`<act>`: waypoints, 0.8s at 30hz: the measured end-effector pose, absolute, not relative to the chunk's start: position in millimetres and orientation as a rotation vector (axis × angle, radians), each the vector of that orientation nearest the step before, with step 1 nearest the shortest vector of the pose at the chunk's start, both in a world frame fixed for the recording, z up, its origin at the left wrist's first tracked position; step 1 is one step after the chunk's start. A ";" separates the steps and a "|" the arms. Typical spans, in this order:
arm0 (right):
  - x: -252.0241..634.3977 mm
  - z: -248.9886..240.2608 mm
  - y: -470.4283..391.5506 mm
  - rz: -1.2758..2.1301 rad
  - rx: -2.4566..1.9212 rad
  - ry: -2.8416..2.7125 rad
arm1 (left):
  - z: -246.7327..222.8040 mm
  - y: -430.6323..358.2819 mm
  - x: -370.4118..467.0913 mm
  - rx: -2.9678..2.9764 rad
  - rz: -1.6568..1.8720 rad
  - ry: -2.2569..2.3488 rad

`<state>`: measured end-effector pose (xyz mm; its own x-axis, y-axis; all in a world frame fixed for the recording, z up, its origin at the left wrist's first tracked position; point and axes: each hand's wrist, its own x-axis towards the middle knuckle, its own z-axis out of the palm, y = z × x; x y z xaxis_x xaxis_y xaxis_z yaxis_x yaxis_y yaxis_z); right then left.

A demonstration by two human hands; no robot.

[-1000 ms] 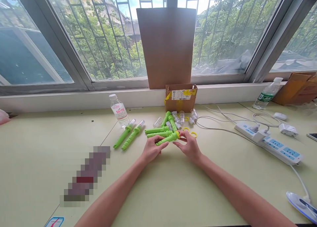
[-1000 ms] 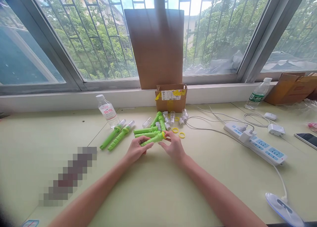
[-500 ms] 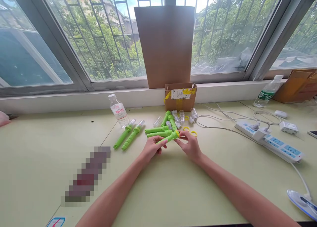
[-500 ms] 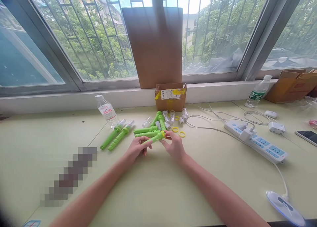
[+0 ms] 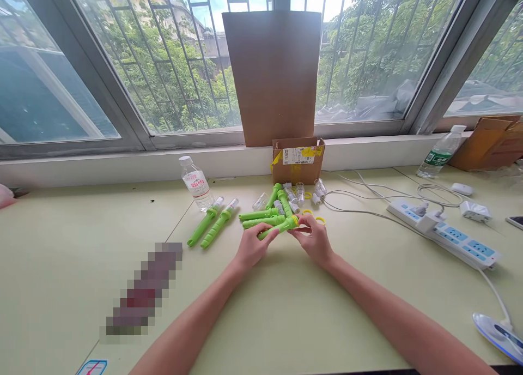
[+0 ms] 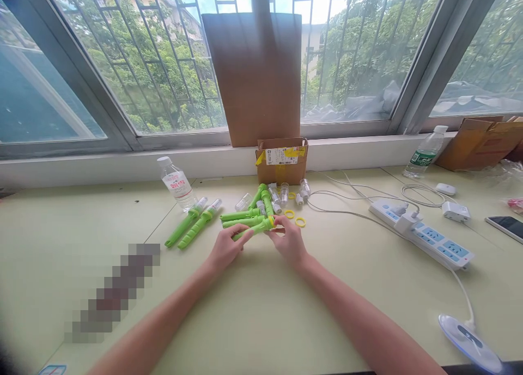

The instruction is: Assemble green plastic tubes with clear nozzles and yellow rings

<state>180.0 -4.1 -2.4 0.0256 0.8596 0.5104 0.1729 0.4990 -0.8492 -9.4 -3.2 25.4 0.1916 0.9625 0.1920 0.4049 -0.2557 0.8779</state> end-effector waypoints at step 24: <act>179.1 -1.3 -4.5 0.765 -0.967 -1.450 | 23.0 -7.3 -6.7 1.793 1.140 1.254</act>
